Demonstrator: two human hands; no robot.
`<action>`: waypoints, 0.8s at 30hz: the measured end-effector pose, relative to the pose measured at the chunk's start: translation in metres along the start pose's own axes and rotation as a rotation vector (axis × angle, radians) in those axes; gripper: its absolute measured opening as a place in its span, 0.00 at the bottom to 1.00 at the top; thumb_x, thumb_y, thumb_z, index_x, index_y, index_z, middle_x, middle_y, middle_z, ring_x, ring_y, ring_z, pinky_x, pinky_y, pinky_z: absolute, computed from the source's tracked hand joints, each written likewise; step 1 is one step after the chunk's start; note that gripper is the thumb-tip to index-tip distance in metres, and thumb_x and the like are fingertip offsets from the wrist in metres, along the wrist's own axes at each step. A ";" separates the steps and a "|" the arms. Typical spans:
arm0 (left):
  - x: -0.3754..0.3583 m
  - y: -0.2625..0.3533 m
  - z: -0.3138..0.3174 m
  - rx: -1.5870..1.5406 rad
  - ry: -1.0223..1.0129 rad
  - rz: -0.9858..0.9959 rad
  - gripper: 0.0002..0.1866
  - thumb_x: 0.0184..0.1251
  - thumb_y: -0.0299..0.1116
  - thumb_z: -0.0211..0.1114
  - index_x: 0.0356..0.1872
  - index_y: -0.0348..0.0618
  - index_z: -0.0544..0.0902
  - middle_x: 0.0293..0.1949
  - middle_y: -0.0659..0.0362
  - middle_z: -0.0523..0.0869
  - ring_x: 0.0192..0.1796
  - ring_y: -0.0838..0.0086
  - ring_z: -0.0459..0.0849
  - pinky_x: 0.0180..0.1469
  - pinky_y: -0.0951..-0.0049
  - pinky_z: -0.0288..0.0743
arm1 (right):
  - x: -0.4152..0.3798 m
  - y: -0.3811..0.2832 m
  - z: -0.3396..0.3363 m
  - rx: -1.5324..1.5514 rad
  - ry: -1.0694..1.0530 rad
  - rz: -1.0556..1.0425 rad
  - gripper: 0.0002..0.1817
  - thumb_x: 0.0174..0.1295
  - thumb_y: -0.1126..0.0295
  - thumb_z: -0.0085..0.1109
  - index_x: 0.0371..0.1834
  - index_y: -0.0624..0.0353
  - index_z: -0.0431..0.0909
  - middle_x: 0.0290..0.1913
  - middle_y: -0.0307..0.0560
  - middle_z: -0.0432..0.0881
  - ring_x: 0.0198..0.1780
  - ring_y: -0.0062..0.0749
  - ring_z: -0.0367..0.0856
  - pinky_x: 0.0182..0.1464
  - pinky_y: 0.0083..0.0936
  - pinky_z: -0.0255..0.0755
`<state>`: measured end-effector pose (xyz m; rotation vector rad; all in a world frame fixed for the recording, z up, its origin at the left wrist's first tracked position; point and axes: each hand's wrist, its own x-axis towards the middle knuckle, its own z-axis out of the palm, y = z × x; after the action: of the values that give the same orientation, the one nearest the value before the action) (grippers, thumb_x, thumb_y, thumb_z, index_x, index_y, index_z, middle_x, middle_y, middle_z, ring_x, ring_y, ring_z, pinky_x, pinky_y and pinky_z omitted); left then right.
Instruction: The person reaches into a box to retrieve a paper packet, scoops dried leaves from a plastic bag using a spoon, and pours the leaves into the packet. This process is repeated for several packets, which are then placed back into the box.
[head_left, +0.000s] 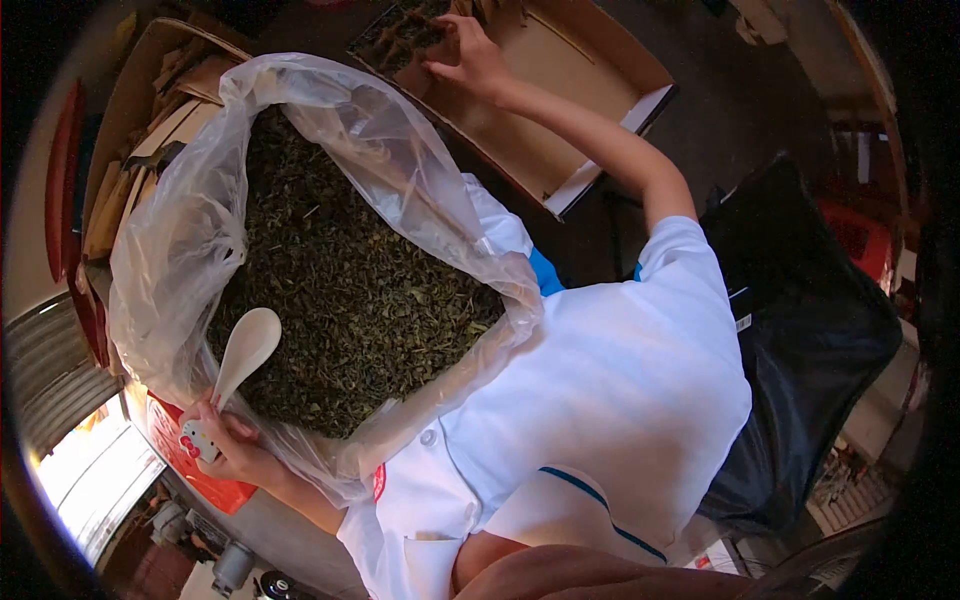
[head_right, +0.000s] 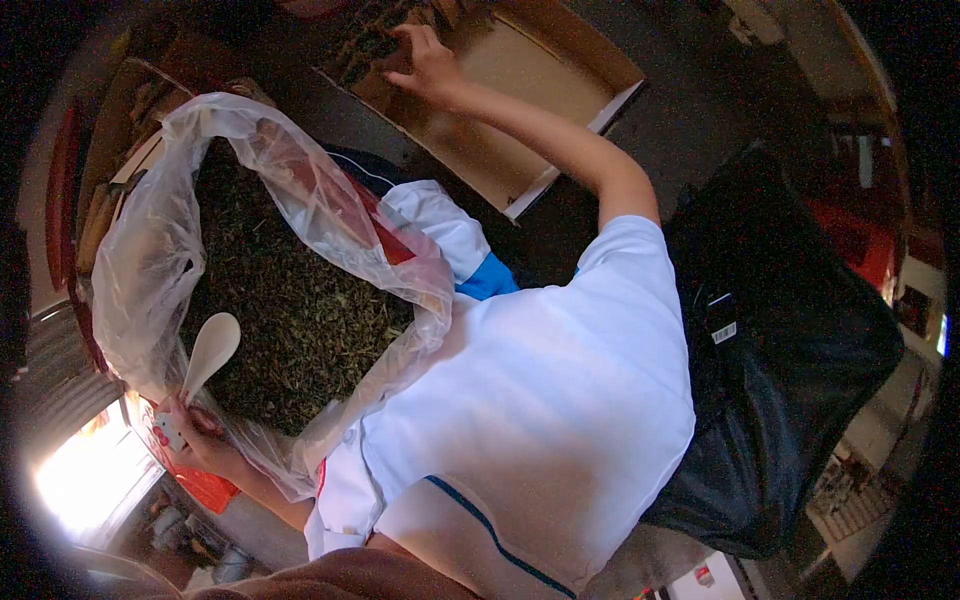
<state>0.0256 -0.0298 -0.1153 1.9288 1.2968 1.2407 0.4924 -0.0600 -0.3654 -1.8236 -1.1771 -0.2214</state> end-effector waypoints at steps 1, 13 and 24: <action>0.000 -0.002 -0.001 -0.005 0.002 -0.007 0.13 0.72 0.33 0.57 0.37 0.30 0.83 0.12 0.66 0.69 0.13 0.87 0.59 0.17 0.84 0.49 | 0.000 0.000 0.000 0.009 0.006 -0.006 0.39 0.48 0.58 0.74 0.62 0.53 0.63 0.56 0.56 0.70 0.53 0.55 0.77 0.52 0.43 0.76; 0.000 -0.003 -0.001 -0.081 0.032 -0.097 0.11 0.71 0.31 0.59 0.37 0.30 0.82 0.14 0.64 0.73 0.13 0.88 0.62 0.17 0.85 0.51 | 0.003 -0.014 -0.009 -0.054 0.163 -0.047 0.40 0.48 0.54 0.76 0.62 0.57 0.66 0.51 0.51 0.72 0.51 0.42 0.74 0.53 0.36 0.72; -0.001 0.007 0.001 -0.189 -0.006 -0.108 0.07 0.68 0.26 0.60 0.33 0.31 0.80 0.20 0.60 0.78 0.14 0.86 0.67 0.18 0.85 0.57 | 0.121 -0.199 -0.123 0.231 0.211 -0.592 0.15 0.60 0.73 0.66 0.48 0.63 0.76 0.35 0.45 0.80 0.33 0.25 0.77 0.38 0.24 0.73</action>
<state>0.0290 -0.0337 -0.1105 1.7069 1.2170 1.2545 0.4357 -0.0561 -0.1082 -1.1854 -1.4949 -0.5737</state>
